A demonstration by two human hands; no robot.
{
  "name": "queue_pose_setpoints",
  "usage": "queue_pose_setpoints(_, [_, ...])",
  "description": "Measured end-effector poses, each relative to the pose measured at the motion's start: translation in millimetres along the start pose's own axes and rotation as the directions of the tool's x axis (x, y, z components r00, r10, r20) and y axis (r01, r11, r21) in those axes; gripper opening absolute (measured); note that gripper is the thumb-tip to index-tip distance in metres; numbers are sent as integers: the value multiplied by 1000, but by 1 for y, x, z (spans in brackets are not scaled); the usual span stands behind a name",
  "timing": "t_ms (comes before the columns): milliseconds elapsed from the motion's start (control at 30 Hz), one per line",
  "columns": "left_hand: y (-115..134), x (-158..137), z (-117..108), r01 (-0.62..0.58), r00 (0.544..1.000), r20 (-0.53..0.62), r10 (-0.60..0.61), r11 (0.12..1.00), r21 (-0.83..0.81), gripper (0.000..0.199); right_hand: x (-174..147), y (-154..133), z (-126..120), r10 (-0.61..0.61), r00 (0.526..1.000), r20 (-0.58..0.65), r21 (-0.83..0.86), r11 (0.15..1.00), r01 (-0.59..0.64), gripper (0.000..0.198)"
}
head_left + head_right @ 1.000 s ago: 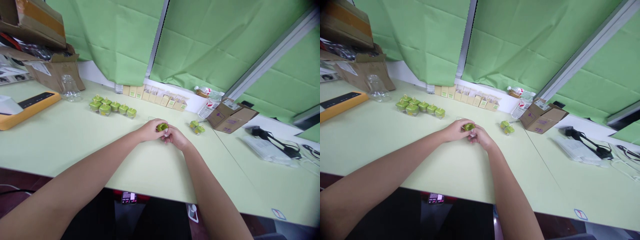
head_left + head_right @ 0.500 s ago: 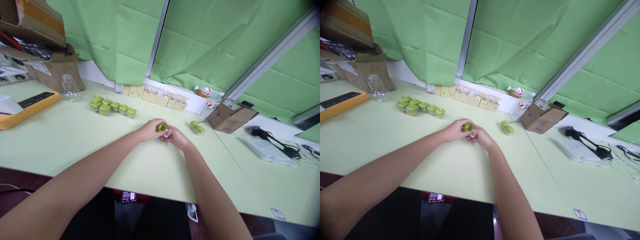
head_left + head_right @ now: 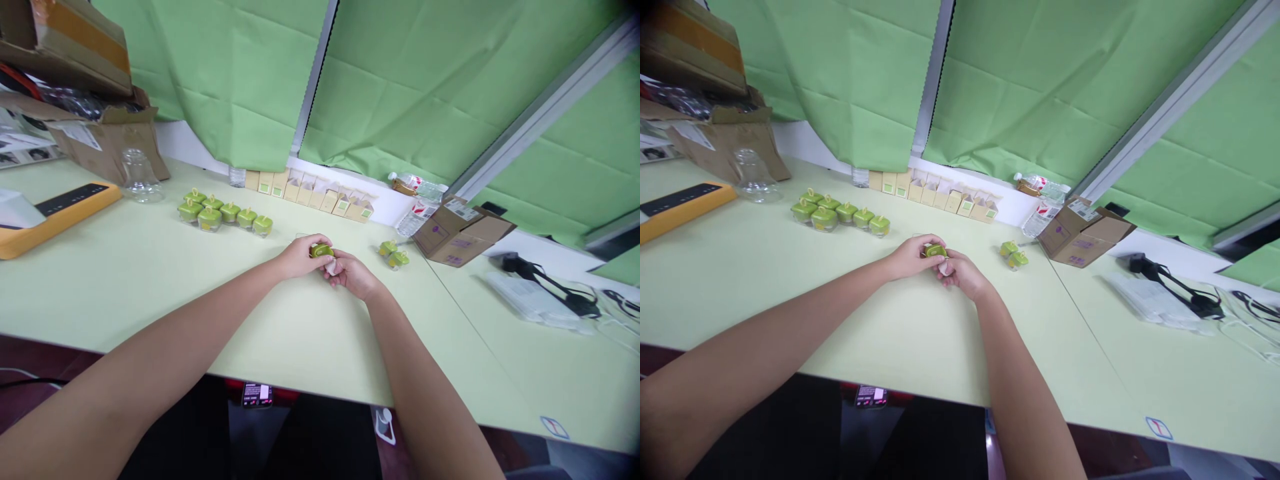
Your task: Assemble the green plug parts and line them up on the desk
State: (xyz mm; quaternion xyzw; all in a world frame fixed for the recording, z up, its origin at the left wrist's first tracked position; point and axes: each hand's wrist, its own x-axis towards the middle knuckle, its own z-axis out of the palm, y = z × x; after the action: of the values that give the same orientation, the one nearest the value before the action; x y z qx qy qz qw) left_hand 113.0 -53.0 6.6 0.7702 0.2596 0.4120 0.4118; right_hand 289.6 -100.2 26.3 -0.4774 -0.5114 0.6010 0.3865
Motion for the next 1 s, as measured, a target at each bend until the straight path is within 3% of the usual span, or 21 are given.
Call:
queue_pose_setpoints(233, [-5, 4, 0, 14, 996, -83, -11, 999, 35, 27, -1, -2, 1, 10, 1000, 3, -9, 1000, -10, 42])
queue_pose_setpoints(867, [-1, 2, 0, 52, 996, -80, -46, 995, 86, 27, -2, -3, 2, 24, 1000, 18, -41, 999, -23, 36])
queue_pose_setpoints(1000, [1, 1, 0, 54, 997, -68, -48, 995, 89, 27, 0, -2, 1, 31, 999, -9, -26, 999, -32, 43])
